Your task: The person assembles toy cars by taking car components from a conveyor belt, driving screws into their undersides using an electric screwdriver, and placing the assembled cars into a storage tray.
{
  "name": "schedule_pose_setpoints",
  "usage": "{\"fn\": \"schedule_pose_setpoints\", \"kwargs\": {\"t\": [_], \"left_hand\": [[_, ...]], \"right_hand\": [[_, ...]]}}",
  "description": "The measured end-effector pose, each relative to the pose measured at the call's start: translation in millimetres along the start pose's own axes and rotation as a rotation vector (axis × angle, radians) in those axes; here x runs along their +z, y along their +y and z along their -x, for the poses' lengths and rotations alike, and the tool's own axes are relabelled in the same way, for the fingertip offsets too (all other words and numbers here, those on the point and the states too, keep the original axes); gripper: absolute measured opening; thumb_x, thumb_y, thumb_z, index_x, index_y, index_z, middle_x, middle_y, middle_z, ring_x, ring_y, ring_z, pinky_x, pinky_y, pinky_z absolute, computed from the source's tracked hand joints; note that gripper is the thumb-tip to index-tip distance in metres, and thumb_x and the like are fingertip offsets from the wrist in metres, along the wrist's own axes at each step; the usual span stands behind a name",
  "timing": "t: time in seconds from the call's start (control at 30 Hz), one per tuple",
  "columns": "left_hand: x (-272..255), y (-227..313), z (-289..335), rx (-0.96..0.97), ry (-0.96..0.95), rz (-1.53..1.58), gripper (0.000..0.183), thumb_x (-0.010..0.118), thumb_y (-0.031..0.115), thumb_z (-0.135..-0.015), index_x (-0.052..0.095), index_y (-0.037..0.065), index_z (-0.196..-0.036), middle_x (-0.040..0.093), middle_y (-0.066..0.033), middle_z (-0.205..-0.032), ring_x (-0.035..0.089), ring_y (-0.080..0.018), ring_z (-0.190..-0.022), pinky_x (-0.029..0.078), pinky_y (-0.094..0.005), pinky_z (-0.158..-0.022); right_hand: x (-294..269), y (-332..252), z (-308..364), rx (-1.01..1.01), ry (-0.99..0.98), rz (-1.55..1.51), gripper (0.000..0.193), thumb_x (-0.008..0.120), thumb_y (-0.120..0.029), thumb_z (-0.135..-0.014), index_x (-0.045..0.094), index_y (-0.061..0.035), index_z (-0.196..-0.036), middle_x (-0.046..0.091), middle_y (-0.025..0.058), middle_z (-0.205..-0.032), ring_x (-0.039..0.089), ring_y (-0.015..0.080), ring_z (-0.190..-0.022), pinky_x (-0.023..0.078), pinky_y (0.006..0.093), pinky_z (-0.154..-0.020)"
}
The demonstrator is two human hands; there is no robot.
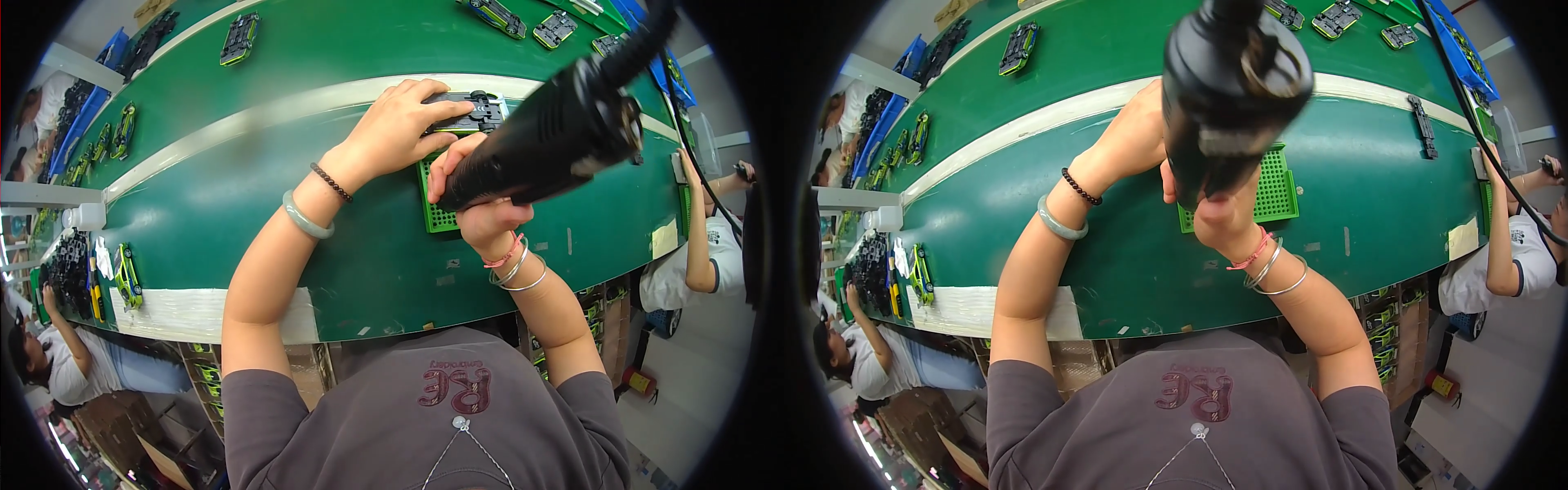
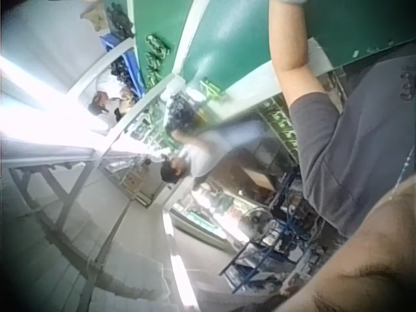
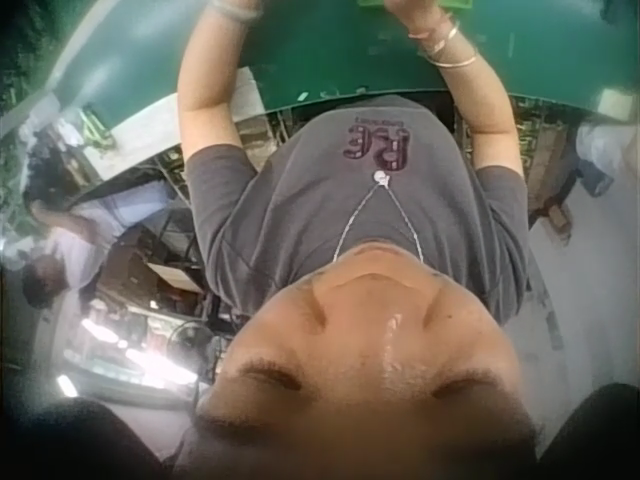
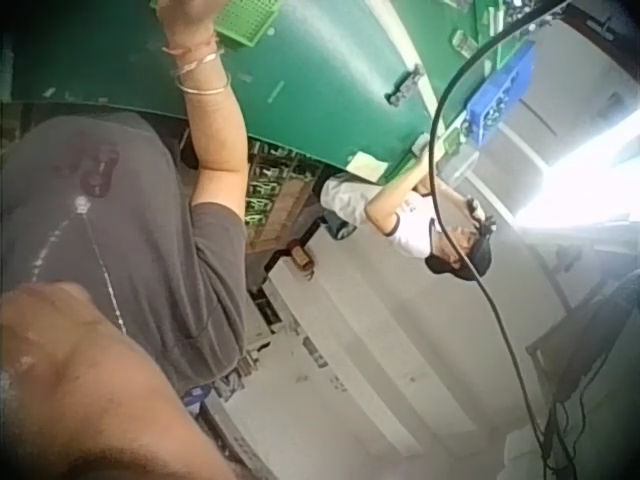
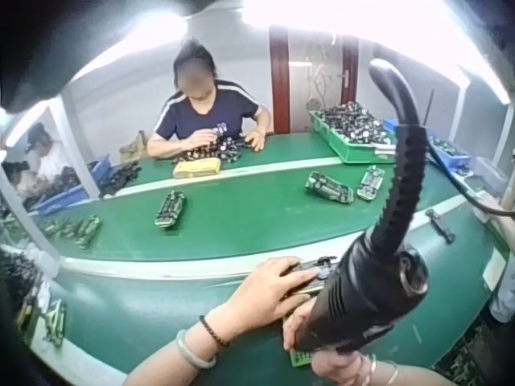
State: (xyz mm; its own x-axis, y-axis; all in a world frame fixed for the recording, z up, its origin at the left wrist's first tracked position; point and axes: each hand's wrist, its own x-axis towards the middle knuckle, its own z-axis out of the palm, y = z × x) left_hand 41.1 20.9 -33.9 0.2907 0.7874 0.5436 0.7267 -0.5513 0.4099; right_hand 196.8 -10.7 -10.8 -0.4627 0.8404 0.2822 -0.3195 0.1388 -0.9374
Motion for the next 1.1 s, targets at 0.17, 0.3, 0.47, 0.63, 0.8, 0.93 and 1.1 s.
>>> {"fn": "schedule_pose_setpoints", "kwargs": {"t": [0.17,0.3,0.47,0.63,0.8,0.93,1.1], "left_hand": [[0.0,1.0,-2.6,0.02,-0.028,0.002,0.041,0.068,0.023,-0.074,0.06,0.019,-0.114,0.054,-0.0114,-0.114,0.051,-0.0299,-0.104,0.04,-0.0396,-0.091],[-4.8,7.3,-1.2,0.018,-0.013,-0.032,0.042,0.068,0.023,-0.075,0.059,0.018,-0.115,0.053,-0.0122,-0.115,0.051,-0.0305,-0.105,0.041,-0.0399,-0.091],[-8.4,11.4,-3.0,-0.017,-0.065,-0.007,0.043,0.068,0.02,-0.075,0.058,0.016,-0.117,0.052,-0.0138,-0.115,0.05,-0.031,-0.105,0.041,-0.0395,-0.09],[-9.1,14.2,-6.4,-0.013,-0.079,-0.005,0.044,0.068,0.016,-0.076,0.057,0.015,-0.118,0.052,-0.0137,-0.114,0.051,-0.031,-0.104,0.042,-0.039,-0.089],[-10.5,15.0,-5.0,-0.031,-0.088,-0.002,0.043,0.068,0.016,-0.076,0.057,0.016,-0.118,0.052,-0.0135,-0.114,0.051,-0.0309,-0.104,0.042,-0.0392,-0.089],[-10.8,15.0,-4.4,-0.032,-0.086,-0.009,0.043,0.067,0.017,-0.076,0.057,0.016,-0.118,0.052,-0.0135,-0.115,0.05,-0.031,-0.104,0.042,-0.0394,-0.089],[-9.0,15.4,-5.4,-0.026,-0.072,-0.02,0.042,0.069,0.02,-0.074,0.059,0.016,-0.115,0.052,-0.0116,-0.114,0.05,-0.03,-0.104,0.041,-0.0397,-0.089]], "right_hand": [[-3.2,-6.2,-6.6,-0.012,0.014,-0.028,0.102,0.022,-0.095,-0.049,0.043,-0.0023,-0.086,0.048,0.0066,-0.062,0.05,0.016,-0.052,0.043,0.0272,-0.048],[-21.4,-36.1,-24.2,-0.108,-0.031,-0.079,0.103,0.019,-0.096,-0.05,0.044,-0.0018,-0.085,0.049,0.008,-0.061,0.05,0.0177,-0.051,0.043,0.0291,-0.047],[-55.5,-63.4,-74.3,-0.362,0.126,-0.128,0.101,0.017,-0.095,-0.054,0.05,-0.0039,-0.084,0.05,0.0097,-0.058,0.049,0.0201,-0.048,0.044,0.0318,-0.048],[-74.4,-43.6,-96.3,-0.358,0.217,0.037,0.094,0.021,-0.092,-0.061,0.05,-0.0039,-0.08,0.052,0.0099,-0.058,0.051,0.0209,-0.048,0.044,0.0318,-0.048],[-74.7,-35.5,-97.2,-0.34,0.209,0.055,0.092,0.024,-0.091,-0.061,0.049,-0.0043,-0.08,0.052,0.0094,-0.058,0.051,0.0203,-0.048,0.044,0.0309,-0.048],[-74.6,-24.6,-97.5,-0.292,0.198,0.078,0.089,0.028,-0.09,-0.062,0.048,-0.0053,-0.081,0.052,0.0087,-0.059,0.051,0.0185,-0.051,0.043,0.0287,-0.049],[-73.6,-7.3,-104.7,-0.396,0.156,-0.023,0.078,0.037,-0.074,-0.079,0.05,0.0022,-0.072,0.051,0.0088,-0.054,0.053,0.0141,-0.046,0.04,0.0236,-0.041]]}}
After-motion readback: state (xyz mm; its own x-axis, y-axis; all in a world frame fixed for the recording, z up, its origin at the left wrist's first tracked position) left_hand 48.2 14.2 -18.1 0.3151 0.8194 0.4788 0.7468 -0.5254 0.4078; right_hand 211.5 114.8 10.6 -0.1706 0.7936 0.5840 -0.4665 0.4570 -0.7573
